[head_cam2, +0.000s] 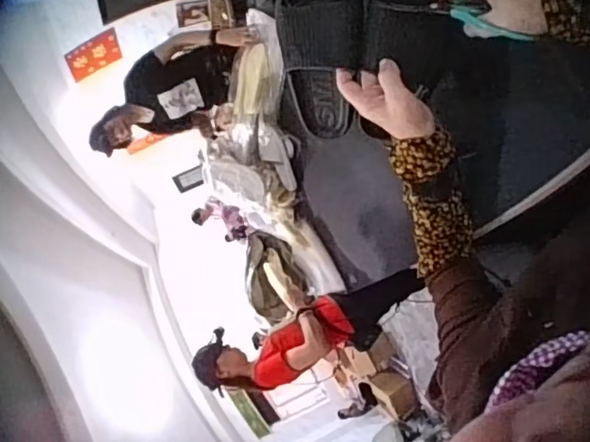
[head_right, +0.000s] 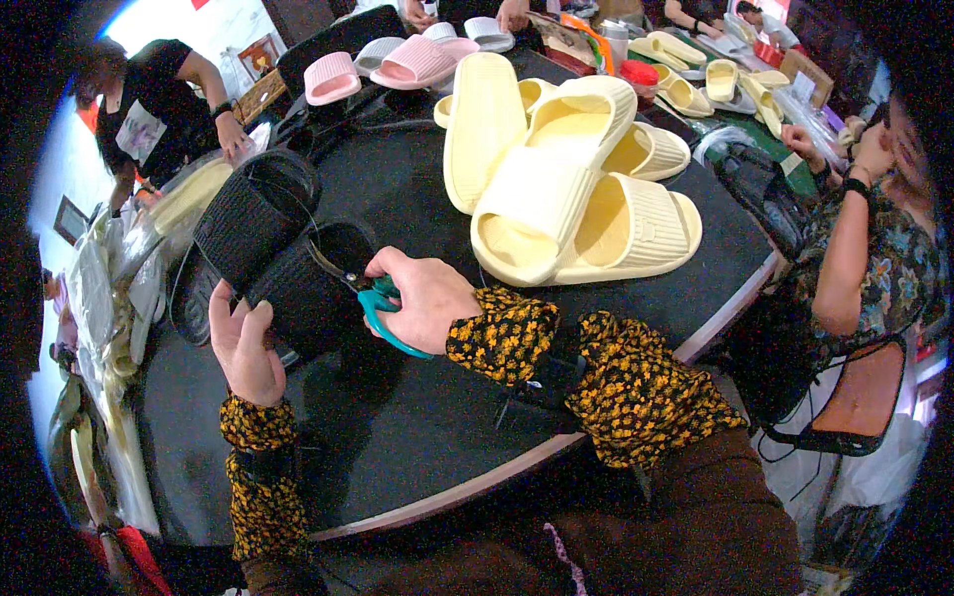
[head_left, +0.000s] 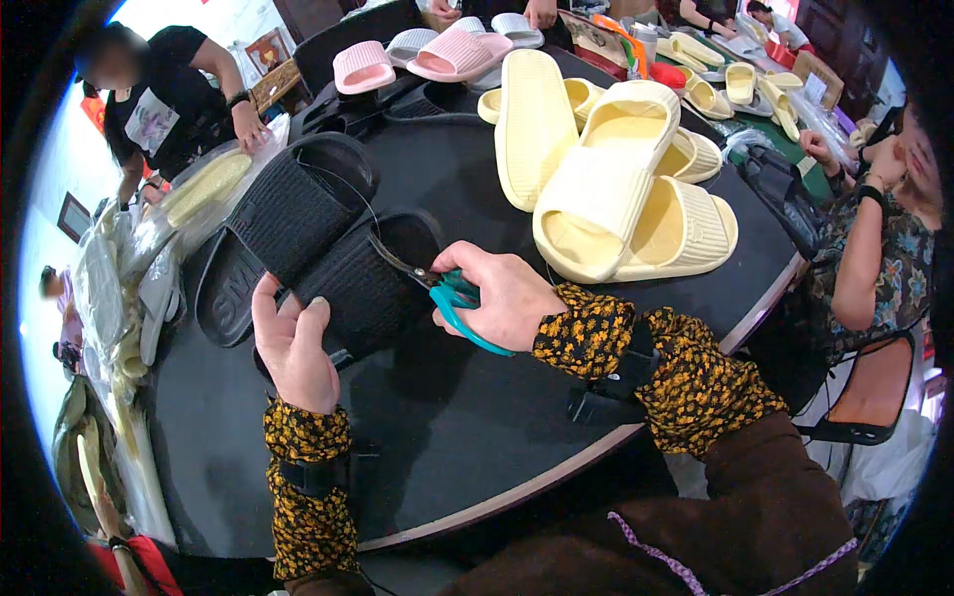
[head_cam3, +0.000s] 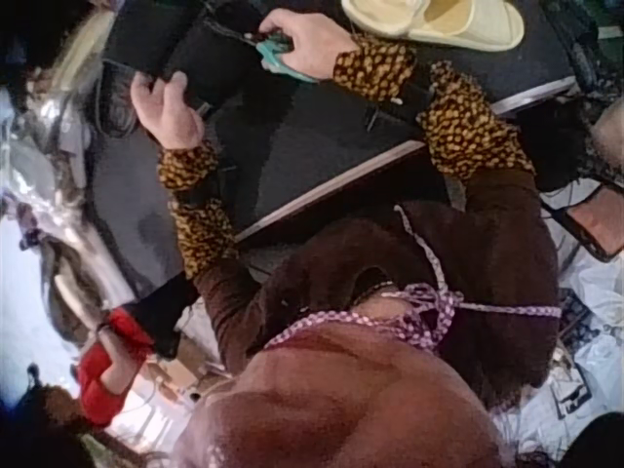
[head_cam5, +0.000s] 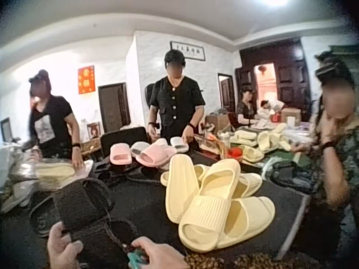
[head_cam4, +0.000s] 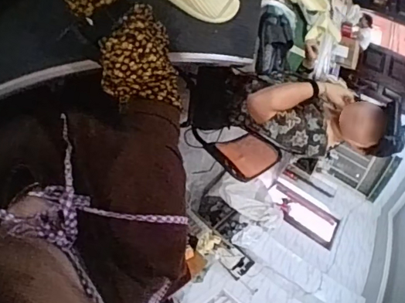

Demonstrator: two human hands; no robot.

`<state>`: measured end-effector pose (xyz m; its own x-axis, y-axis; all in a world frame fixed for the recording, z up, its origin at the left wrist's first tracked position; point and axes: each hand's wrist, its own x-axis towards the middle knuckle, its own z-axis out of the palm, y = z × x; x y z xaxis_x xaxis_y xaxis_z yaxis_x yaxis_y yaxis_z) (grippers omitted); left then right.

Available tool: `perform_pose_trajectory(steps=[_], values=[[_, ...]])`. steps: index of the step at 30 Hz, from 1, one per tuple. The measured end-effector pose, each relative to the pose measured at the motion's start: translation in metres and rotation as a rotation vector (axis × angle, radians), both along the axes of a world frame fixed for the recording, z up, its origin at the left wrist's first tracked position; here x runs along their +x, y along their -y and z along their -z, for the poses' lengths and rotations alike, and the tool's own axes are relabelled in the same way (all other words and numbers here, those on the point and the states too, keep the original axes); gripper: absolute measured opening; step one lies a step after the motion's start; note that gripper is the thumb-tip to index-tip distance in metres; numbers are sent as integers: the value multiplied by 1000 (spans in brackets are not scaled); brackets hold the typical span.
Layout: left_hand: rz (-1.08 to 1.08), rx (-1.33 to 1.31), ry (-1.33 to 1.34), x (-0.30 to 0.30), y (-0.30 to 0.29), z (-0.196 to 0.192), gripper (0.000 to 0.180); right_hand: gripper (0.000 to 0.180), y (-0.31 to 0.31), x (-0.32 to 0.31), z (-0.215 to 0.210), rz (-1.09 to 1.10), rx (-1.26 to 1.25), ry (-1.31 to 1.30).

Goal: Use scissors to trim excess material or threads from foam sandals and slides.

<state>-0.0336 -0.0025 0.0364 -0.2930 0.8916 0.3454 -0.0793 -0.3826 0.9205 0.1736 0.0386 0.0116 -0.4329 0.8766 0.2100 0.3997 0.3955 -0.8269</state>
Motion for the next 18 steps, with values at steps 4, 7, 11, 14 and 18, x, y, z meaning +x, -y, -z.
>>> perform_pose_trajectory(steps=[4, 7, 11, 14, 18], values=[[-53, -32, -28, 2, 1, -2, 49, 44, -1, 1, 6, -7, 23, -109], [-33, -20, -4, -1, 2, 0, 49, 43, -2, 0, 8, -41, -17, -148], [-19, -17, -18, -4, 3, 1, 50, 44, -1, -1, 6, -45, -23, -128], [-13, -9, -7, -2, 3, 0, 49, 45, -1, -3, 8, -33, -21, -125], [6, -15, -21, -3, 4, 0, 48, 45, -1, -4, 9, -26, -22, -148]])
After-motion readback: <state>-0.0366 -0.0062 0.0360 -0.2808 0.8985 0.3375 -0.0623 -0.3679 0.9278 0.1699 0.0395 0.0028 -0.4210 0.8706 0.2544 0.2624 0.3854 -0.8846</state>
